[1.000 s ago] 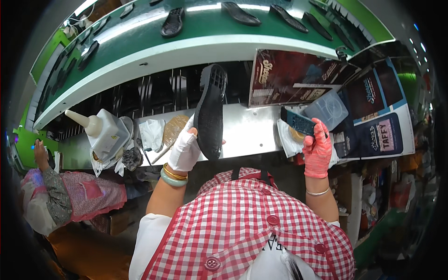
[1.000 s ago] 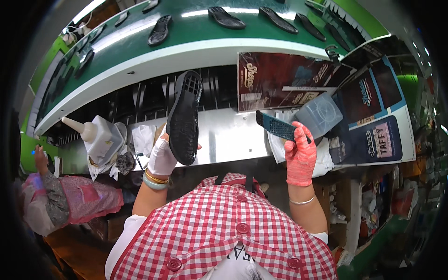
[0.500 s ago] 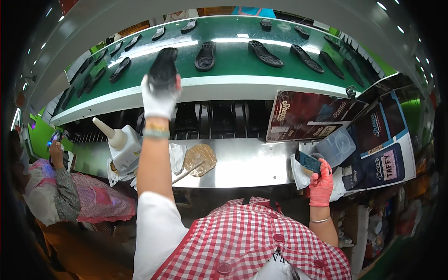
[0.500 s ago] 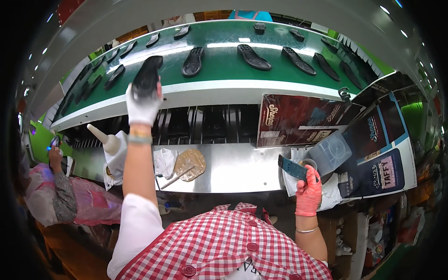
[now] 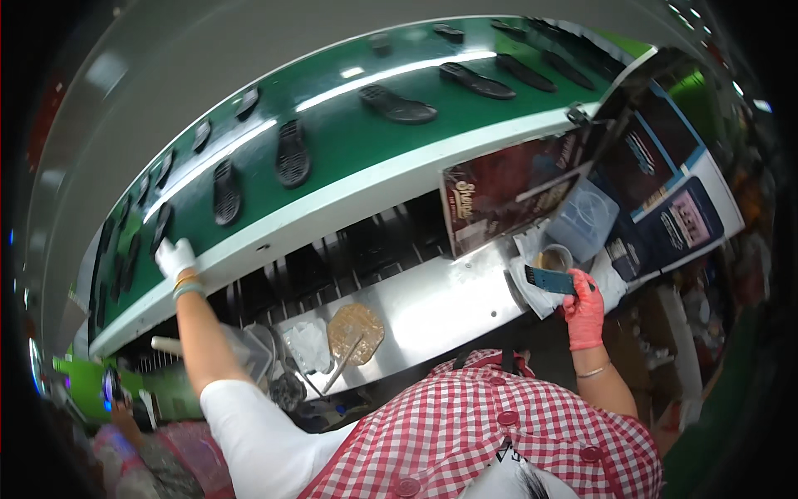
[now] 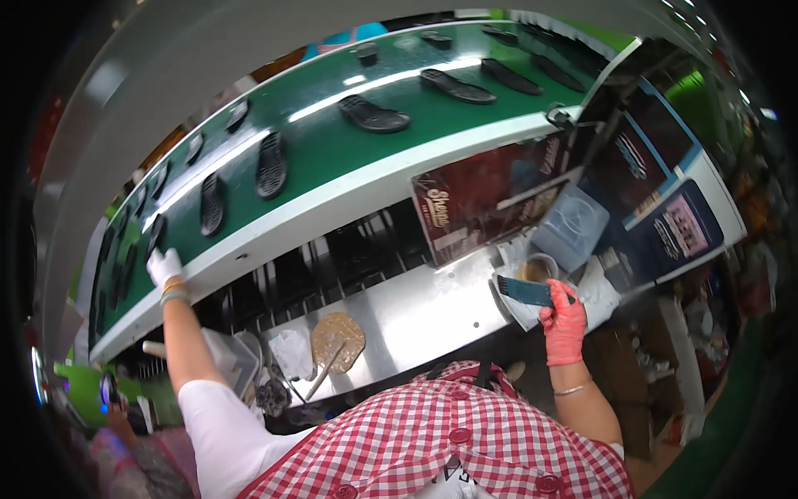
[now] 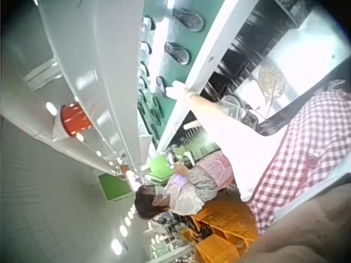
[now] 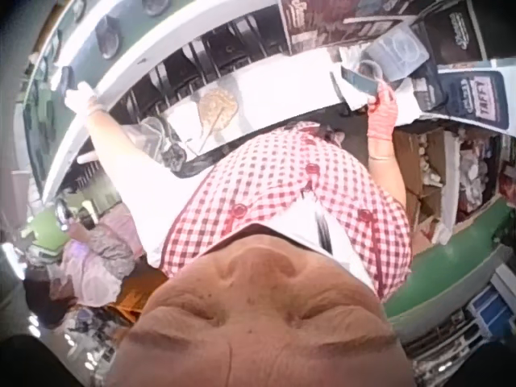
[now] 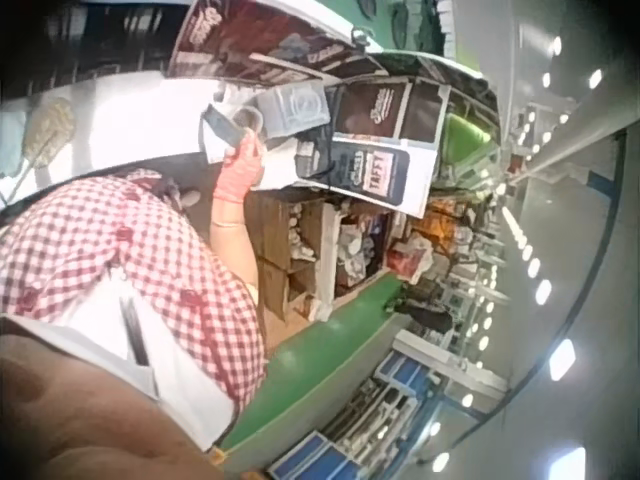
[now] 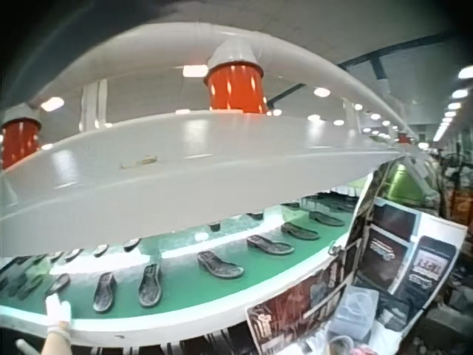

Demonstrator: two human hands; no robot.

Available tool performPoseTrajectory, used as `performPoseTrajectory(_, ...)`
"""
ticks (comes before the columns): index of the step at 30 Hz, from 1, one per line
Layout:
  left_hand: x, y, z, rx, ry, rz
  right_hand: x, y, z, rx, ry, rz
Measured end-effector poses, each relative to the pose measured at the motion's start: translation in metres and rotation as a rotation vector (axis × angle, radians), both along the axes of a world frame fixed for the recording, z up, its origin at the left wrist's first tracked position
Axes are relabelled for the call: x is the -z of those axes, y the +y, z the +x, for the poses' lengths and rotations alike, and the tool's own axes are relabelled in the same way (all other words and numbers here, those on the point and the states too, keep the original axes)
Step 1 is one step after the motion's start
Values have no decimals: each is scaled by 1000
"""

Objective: The person cleans the soles of black slippers using a blue brush and a liquid solution from a small container. They repeatedly dip the brush into the solution and scrub the textured bottom of each slipper, handling them one at a time on a green workbench.

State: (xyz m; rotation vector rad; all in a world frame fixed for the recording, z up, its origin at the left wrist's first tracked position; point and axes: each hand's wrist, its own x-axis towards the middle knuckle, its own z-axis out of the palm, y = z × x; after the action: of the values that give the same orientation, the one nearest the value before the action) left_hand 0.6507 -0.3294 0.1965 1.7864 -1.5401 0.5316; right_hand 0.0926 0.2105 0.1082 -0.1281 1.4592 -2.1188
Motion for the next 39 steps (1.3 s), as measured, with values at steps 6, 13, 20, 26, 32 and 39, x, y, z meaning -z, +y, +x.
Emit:
performPoseTrajectory(6,-31,-60,71,-250,18,459,19,31,-20,134,-49,163)
performPoseTrajectory(13,-56,-87,118,-242,-8,536,39,44,-15,154,-89,217)
performPoseTrajectory(20,-53,-62,83,-189,-1,597,50,59,-14,163,-92,327)
performPoseTrajectory(26,-61,-39,80,-151,120,543,39,57,-13,132,-98,331)
performPoseTrajectory(32,-60,4,56,-66,671,161,46,63,-19,104,-124,290)
performPoseTrajectory(39,-27,198,-133,1021,1037,-40,58,63,-35,63,-130,273)
